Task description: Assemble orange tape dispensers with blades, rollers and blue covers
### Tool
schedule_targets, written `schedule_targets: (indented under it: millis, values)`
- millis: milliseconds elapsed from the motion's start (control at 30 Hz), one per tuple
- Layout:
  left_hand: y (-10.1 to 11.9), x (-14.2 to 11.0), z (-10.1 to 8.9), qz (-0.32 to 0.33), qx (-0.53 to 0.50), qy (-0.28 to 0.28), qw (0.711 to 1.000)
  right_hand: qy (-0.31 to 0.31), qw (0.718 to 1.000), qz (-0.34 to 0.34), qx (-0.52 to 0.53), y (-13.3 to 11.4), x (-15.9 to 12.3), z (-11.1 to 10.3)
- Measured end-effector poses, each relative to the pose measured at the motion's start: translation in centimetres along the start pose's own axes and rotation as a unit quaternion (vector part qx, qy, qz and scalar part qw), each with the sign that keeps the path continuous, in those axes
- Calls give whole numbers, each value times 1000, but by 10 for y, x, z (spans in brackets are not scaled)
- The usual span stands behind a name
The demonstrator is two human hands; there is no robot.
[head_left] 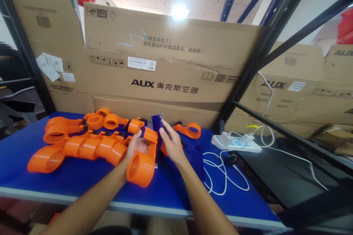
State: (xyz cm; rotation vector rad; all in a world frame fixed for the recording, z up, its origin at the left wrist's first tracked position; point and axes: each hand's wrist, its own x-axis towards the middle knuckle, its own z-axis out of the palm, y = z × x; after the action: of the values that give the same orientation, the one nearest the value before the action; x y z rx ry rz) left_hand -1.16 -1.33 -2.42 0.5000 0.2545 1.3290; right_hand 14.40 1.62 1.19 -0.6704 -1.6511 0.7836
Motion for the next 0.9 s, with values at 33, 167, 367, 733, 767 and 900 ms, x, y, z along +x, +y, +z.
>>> schedule_targets:
  millis: [33, 167, 367, 733, 767, 900]
  values:
    - [-1, 0, 0, 5, 0, 2, 1000, -22, 1000, 6, 16, -1, 0, 0]
    - [-5, 5, -1, 26, 12, 13, 1000, -61, 994, 27, 90, -5, -1, 1]
    - [-7, 8, -7, 91, 39, 66, 993, 39, 999, 3, 35, -2, 1, -16]
    - [-9, -3, 1, 203, 133, 93, 966, -75, 994, -62, -50, -9, -2, -38]
    - [-9, -3, 2, 203, 135, 91, 966, -78, 994, -63, -49, -10, -2, -38]
    - [-9, -3, 3, 210, 147, 81, 963, -88, 993, -56, -58, -9, -2, -38]
